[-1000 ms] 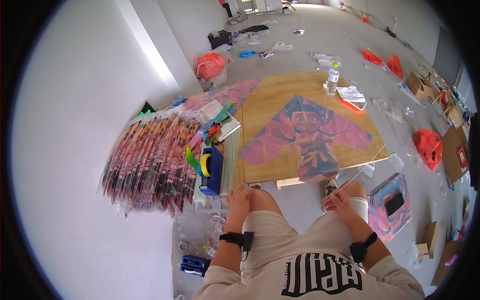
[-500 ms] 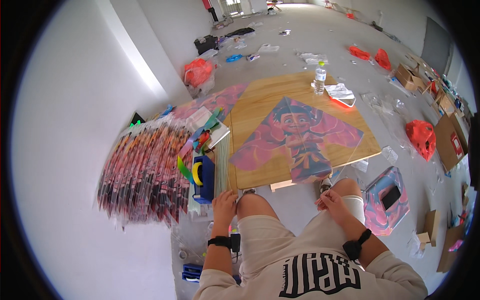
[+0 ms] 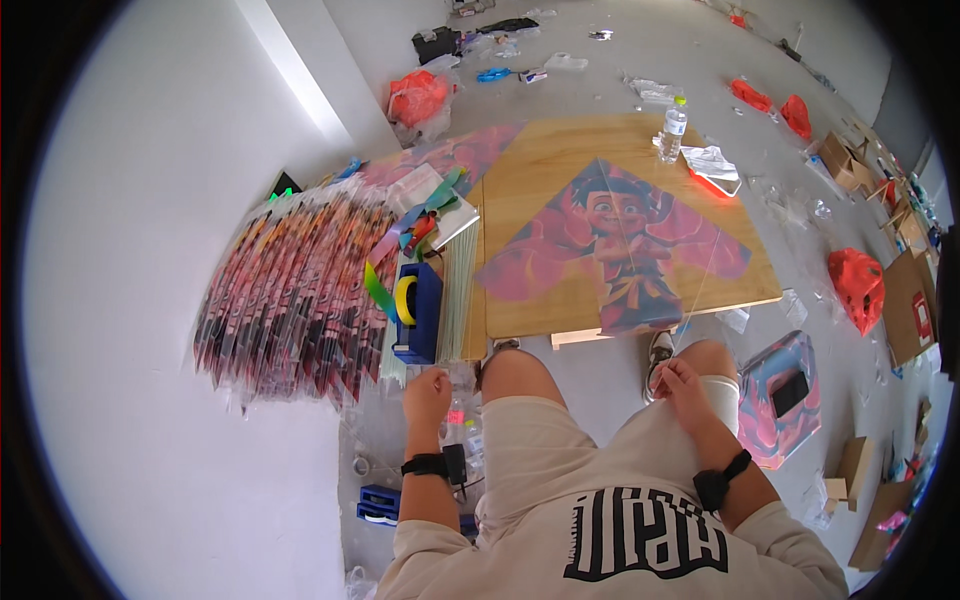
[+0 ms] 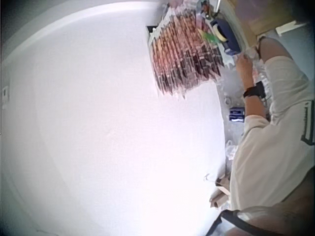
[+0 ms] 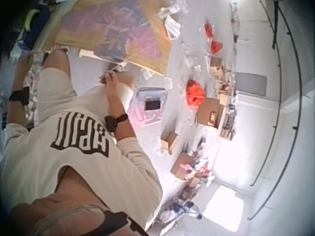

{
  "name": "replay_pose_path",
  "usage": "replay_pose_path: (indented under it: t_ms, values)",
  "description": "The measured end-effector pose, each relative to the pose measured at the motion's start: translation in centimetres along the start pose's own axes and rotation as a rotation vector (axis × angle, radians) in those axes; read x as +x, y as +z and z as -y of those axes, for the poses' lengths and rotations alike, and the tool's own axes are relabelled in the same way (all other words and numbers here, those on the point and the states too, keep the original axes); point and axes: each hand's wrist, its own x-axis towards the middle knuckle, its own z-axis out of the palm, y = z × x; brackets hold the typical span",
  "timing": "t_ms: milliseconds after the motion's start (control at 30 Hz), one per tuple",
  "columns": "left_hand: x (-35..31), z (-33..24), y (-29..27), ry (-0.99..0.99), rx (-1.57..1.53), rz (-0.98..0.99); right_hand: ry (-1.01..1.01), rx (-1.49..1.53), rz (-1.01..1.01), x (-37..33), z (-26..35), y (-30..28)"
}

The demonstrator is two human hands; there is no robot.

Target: The person is assembling a kite by attaching strings and securing the plastic sail material to a frame or board.

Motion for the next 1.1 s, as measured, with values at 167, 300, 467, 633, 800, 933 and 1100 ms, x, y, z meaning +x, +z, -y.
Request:
replay_pose_path:
  t_ms: [167,300,467,633,800,933,1100]
  values:
    - [0.5,5.6,2.9,0.203,0.142,0.163,0.021,0.023,0.019,0.3,0.0,0.2]
    - [1.9,7.7,6.3,-0.053,0.192,0.354,0.035,0.004,0.031,0.5,0.1,0.7]
    - [3.2,7.2,8.9,-0.086,0.293,0.427,0.022,-0.013,0.034,0.5,-0.2,0.5]
    - [3.0,5.2,8.6,-0.112,0.288,0.427,0.049,-0.015,0.002,0.3,0.5,0.0]
    - [0.3,2.5,4.0,0.117,0.236,0.3,0.003,-0.385,-0.128,1.3,4.2,-0.9]
    - [0.6,-5.3,-0.7,0.037,0.01,0.287,-0.325,-0.978,-0.205,4.9,5.1,-2.8]
    - [3.9,-16.6,3.0,0.481,-0.183,0.375,-0.531,-1.055,-0.294,8.3,3.4,-2.5]
